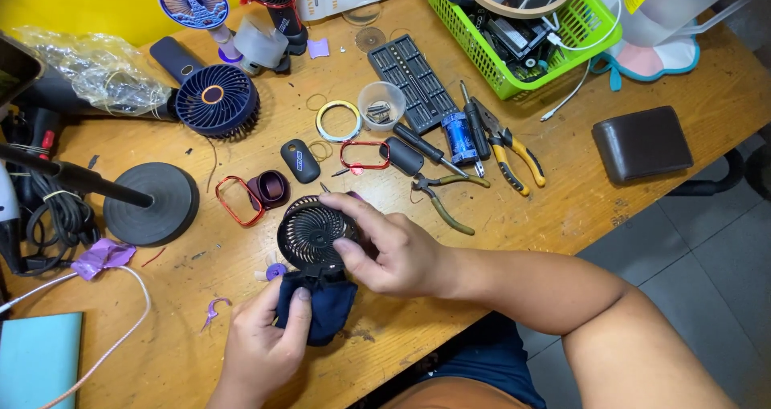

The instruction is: Cleaning the blades and housing of a small handheld fan with a cloth and reassembling it.

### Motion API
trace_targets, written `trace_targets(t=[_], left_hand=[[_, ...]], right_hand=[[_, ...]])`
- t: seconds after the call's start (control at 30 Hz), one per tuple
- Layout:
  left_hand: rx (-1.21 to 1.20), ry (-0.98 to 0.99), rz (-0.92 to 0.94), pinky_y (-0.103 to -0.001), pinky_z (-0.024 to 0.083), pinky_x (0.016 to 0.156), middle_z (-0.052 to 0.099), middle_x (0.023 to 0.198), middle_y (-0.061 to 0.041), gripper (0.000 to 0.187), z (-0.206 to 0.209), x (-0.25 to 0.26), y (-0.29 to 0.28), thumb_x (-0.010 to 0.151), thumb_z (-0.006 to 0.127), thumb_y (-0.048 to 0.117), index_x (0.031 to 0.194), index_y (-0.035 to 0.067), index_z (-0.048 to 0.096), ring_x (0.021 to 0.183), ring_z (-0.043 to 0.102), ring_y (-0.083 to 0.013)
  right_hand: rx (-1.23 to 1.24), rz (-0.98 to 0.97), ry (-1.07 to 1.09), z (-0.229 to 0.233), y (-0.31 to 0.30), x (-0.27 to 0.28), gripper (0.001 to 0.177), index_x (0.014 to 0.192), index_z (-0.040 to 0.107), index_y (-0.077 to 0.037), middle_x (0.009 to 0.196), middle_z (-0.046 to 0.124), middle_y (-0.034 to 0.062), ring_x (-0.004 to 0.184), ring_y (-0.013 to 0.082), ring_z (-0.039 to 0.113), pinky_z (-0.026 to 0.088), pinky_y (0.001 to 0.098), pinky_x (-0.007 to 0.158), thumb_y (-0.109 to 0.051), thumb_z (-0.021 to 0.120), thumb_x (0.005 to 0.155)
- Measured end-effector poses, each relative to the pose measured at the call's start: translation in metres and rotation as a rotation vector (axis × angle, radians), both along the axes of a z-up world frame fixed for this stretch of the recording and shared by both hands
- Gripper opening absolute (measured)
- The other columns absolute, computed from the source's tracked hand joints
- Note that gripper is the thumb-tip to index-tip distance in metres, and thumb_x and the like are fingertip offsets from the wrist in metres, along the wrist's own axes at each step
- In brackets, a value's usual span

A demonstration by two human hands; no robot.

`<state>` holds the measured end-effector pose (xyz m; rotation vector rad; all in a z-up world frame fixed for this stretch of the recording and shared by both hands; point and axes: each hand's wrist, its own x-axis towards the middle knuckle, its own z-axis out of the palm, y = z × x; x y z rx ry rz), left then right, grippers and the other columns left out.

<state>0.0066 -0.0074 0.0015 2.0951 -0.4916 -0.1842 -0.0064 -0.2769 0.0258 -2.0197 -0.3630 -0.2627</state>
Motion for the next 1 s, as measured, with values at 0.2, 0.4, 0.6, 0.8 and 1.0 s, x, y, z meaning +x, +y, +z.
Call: trace_targets(t=[0.2, 0.4, 0.6, 0.8, 1.0], left_hand=[[0.049, -0.21, 0.041, -0.037, 0.045, 0.058, 0.052, 0.061, 0.0, 0.027, 0.0042, -0.0013, -0.0058, 0.105, 0.072, 0.02, 0.08, 0.013, 0.067, 0.054, 0.049, -0.0184], [0.07, -0.301, 0.027, -0.037, 0.05, 0.062, 0.061, 0.067, -0.003, 0.012, 0.0036, -0.0007, -0.0062, 0.103, 0.072, 0.014, 0.091, 0.012, 0.073, 0.057, 0.057, -0.0213], [0.057, -0.276, 0.026, -0.037, 0.044, 0.056, 0.047, 0.063, -0.002, 0.022, -0.001, -0.0038, -0.0044, 0.105, 0.07, 0.015, 0.083, 0.013, 0.066, 0.054, 0.045, -0.0202], [0.005, -0.198, -0.007, -0.036, 0.038, 0.053, 0.038, 0.064, 0.001, 0.035, 0.0032, -0.003, -0.0032, 0.106, 0.068, 0.017, 0.074, 0.012, 0.055, 0.055, 0.037, -0.0173], [0.031, -0.198, 0.016, -0.033, 0.046, 0.058, 0.05, 0.064, 0.001, 0.019, 0.0003, -0.002, -0.0022, 0.104, 0.067, 0.018, 0.087, 0.013, 0.073, 0.054, 0.048, -0.0158]], right_hand=[[0.002, -0.108, -0.037, 0.003, -0.0024, 0.0006, 0.055, 0.168, 0.053, -0.002, 0.069, 0.06, -0.0022, 0.052, 0.012, 0.053, 0.047, 0.0322, 0.054, -0.018, 0.064, 0.117], [-0.004, -0.02, 0.059, 0.0018, 0.0036, -0.0021, 0.06, 0.171, 0.049, -0.003, 0.069, 0.055, 0.0005, 0.052, 0.0167, 0.051, 0.044, 0.0366, 0.054, -0.023, 0.063, 0.116], [0.008, -0.043, -0.044, -0.0001, 0.0001, -0.0044, 0.056, 0.169, 0.051, 0.001, 0.068, 0.054, -0.0011, 0.052, 0.0145, 0.049, 0.043, 0.0346, 0.055, -0.017, 0.063, 0.118], [-0.01, -0.072, -0.107, 0.003, -0.0011, -0.0034, 0.054, 0.168, 0.054, 0.003, 0.067, 0.051, -0.002, 0.052, 0.0134, 0.048, 0.042, 0.034, 0.055, -0.016, 0.063, 0.119], [0.004, 0.013, -0.069, 0.006, -0.0016, -0.0008, 0.055, 0.169, 0.046, 0.001, 0.129, 0.082, 0.0178, 0.069, 0.0232, 0.074, 0.061, 0.0365, 0.072, -0.023, 0.058, 0.121]])
